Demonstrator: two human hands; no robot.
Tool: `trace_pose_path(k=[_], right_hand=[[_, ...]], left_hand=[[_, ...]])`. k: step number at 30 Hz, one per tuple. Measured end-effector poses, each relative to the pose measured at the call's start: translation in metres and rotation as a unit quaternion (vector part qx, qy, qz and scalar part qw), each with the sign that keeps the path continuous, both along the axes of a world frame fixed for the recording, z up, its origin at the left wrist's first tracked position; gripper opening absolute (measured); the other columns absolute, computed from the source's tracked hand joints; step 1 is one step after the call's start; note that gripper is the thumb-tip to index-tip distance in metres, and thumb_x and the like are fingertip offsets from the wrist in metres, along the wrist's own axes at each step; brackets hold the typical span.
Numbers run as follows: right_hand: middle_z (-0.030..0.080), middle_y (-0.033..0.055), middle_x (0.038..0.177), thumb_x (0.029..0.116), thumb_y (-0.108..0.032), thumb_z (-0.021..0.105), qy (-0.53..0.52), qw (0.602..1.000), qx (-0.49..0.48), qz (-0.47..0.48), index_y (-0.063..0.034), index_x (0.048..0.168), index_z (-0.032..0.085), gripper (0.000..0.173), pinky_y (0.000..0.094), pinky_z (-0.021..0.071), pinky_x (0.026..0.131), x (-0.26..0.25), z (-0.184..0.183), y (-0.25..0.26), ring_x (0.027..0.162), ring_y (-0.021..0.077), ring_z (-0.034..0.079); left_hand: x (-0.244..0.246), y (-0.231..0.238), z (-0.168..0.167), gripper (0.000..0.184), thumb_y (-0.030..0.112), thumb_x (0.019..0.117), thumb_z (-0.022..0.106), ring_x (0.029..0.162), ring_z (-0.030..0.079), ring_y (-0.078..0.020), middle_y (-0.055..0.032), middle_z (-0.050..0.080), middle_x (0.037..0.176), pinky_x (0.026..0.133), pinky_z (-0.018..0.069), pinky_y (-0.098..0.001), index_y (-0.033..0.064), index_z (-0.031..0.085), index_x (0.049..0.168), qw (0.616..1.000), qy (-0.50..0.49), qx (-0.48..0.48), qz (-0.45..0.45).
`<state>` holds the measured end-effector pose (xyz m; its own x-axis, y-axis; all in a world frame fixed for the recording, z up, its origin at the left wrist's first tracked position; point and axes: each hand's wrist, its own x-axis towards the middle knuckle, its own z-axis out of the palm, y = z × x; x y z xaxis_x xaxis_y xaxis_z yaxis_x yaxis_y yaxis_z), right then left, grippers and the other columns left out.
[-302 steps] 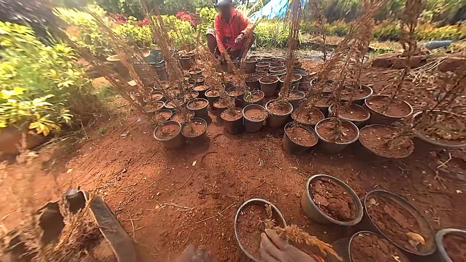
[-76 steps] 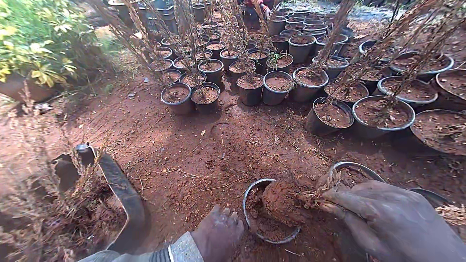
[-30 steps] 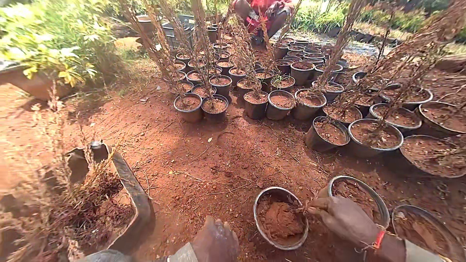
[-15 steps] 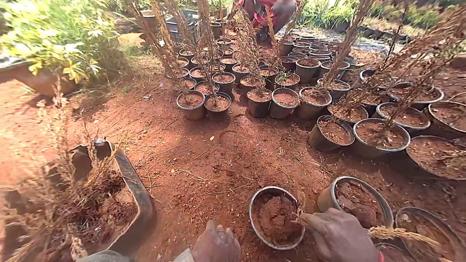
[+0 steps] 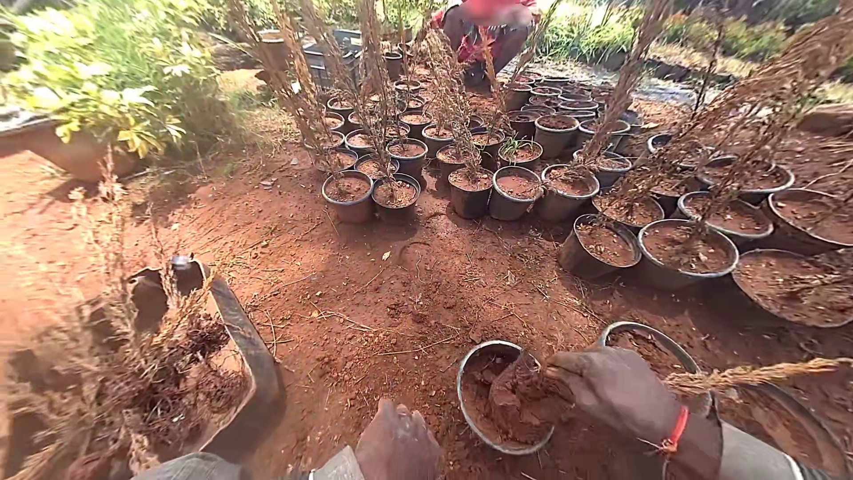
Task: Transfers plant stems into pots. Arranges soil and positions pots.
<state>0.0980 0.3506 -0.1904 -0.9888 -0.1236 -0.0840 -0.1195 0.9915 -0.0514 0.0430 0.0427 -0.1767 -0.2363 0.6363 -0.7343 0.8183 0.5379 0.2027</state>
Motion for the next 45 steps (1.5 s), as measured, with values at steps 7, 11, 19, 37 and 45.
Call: trace_pose_path(k=[7, 11, 19, 37, 45], right_hand=[[0.074, 0.0213, 0.089, 0.1001, -0.028, 0.055, -0.142, 0.989, -0.009, -0.052, -0.0074, 0.102, 0.075, 0.029, 0.0654, 0.0520, 0.074, 0.010, -0.011, 0.004, 0.088, 0.0448, 0.072], [0.069, 0.0033, 0.065, 0.0960, -0.032, 0.048, 0.156, 0.982, -0.011, 0.110, -0.0166, 0.084, 0.076, 0.034, 0.0452, 0.0506, 0.047, 0.027, -0.025, -0.012, 0.056, 0.0239, 0.068], [0.074, 0.0201, 0.096, 0.1015, -0.033, 0.054, -0.241, 0.964, 0.099, -0.055, -0.0085, 0.104, 0.073, 0.031, 0.0621, 0.0529, 0.081, 0.002, -0.004, 0.023, 0.097, 0.0430, 0.071], [0.071, 0.0238, 0.099, 0.1076, -0.034, 0.047, -0.214, 0.959, 0.183, 0.044, 0.0019, 0.115, 0.062, 0.039, 0.0581, 0.0485, 0.099, -0.010, -0.047, -0.016, 0.097, 0.0421, 0.071], [0.073, 0.0211, 0.105, 0.1060, -0.038, 0.043, -0.277, 0.955, 0.104, -0.031, -0.0055, 0.110, 0.068, 0.041, 0.0596, 0.0496, 0.092, -0.026, -0.037, -0.009, 0.105, 0.0411, 0.069]], left_hand=[[-0.005, -0.005, -0.004, 0.042, 0.017, 0.1011, 0.062, 0.130, 0.056, -0.0487, -0.0277, 0.058, 0.140, 0.102, 0.0451, -0.0671, 0.0004, 0.057, 0.139, 1.000, -0.008, -0.009, 0.010], [0.001, -0.002, 0.001, 0.041, 0.009, 0.1017, 0.057, 0.131, 0.055, -0.0500, -0.0301, 0.055, 0.143, 0.103, 0.0442, -0.0672, -0.0043, 0.055, 0.140, 1.000, -0.006, -0.017, 0.007], [0.006, -0.005, 0.004, 0.044, 0.017, 0.1020, 0.061, 0.133, 0.053, -0.0489, -0.0276, 0.054, 0.146, 0.105, 0.0436, -0.0667, -0.0032, 0.055, 0.141, 1.000, -0.010, -0.003, -0.002], [-0.001, -0.001, -0.006, 0.039, 0.017, 0.1009, 0.061, 0.126, 0.058, -0.0473, -0.0272, 0.059, 0.140, 0.102, 0.0456, -0.0655, -0.0027, 0.059, 0.134, 1.000, -0.014, -0.013, -0.012], [-0.003, 0.003, -0.006, 0.040, 0.018, 0.1027, 0.060, 0.128, 0.057, -0.0469, -0.0270, 0.058, 0.141, 0.101, 0.0459, -0.0654, -0.0034, 0.057, 0.136, 0.999, -0.012, -0.029, -0.019]])
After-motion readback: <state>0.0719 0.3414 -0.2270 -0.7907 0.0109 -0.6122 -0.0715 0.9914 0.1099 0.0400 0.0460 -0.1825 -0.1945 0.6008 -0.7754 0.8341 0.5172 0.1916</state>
